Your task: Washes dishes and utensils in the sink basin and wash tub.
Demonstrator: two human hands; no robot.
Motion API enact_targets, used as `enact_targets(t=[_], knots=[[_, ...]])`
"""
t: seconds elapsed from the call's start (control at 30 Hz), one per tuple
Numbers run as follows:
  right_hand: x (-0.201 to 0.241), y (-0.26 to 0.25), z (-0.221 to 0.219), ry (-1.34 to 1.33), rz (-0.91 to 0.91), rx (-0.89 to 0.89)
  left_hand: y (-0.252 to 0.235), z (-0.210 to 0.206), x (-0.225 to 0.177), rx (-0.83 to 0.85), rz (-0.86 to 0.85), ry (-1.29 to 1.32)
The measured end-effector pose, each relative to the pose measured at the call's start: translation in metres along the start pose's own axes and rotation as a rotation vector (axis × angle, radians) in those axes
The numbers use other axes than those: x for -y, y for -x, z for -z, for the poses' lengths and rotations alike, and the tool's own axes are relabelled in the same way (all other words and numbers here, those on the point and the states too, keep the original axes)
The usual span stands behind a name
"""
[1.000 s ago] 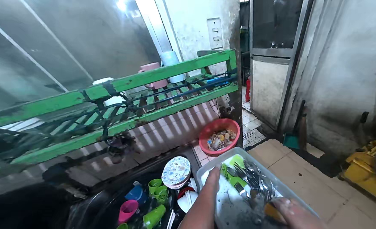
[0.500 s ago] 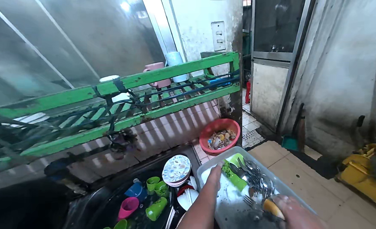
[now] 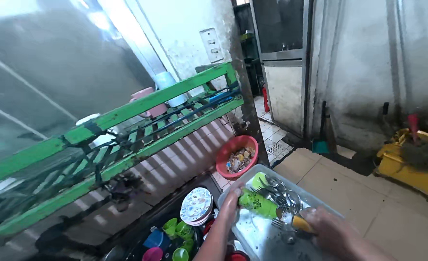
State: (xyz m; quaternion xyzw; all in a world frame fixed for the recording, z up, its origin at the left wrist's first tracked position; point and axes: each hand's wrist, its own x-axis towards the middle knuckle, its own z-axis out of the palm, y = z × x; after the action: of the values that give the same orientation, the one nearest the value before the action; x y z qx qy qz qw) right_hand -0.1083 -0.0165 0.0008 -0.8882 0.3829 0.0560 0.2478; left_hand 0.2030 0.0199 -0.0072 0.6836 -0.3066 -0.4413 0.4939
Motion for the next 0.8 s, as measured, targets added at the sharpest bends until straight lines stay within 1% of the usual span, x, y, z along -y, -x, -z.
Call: enact_targets(t=[0.07, 0.13, 0.23, 0.27, 0.33, 0.43, 0.5, 0.57, 0.67, 0.73, 0.8], knots=[[-0.003, 0.002, -0.003, -0.005, 0.051, -0.043, 0.011, 0.013, -0.014, 0.178, 0.037, -0.238], [-0.003, 0.003, -0.002, -0.008, 0.075, -0.041, 0.023, 0.015, -0.032, 0.338, 0.104, -0.493], [0.0, 0.006, 0.002, -0.04, 0.059, -0.036, 0.037, -0.002, -0.045, 0.506, 0.155, -0.84], [0.0, 0.007, 0.002, -0.052, 0.054, -0.054, 0.038, -0.013, -0.043, 0.536, 0.164, -0.924], [0.0, 0.008, 0.001, -0.074, 0.038, -0.087, 0.038, -0.036, -0.025, 0.547, 0.137, -0.999], [0.003, 0.009, 0.004, -0.092, -0.017, -0.084, 0.033, -0.061, 0.001, 0.453, 0.124, -1.091], [0.006, 0.01, 0.004, -0.076, -0.048, -0.077, 0.031, -0.066, 0.007, 0.396, 0.147, -1.058], [0.009, 0.012, 0.007, -0.074, -0.065, -0.045, 0.034, -0.057, 0.003, 0.401, 0.213, -0.898], [0.011, 0.011, 0.013, -0.073, -0.085, 0.022, 0.044, -0.036, -0.014, 0.413, 0.325, -0.637], [0.009, 0.008, 0.012, -0.07, -0.087, 0.046, 0.053, -0.024, -0.027, 0.395, 0.34, -0.525], [0.005, 0.001, 0.01, -0.079, -0.079, 0.073, 0.069, -0.015, -0.039, 0.373, 0.31, -0.402]])
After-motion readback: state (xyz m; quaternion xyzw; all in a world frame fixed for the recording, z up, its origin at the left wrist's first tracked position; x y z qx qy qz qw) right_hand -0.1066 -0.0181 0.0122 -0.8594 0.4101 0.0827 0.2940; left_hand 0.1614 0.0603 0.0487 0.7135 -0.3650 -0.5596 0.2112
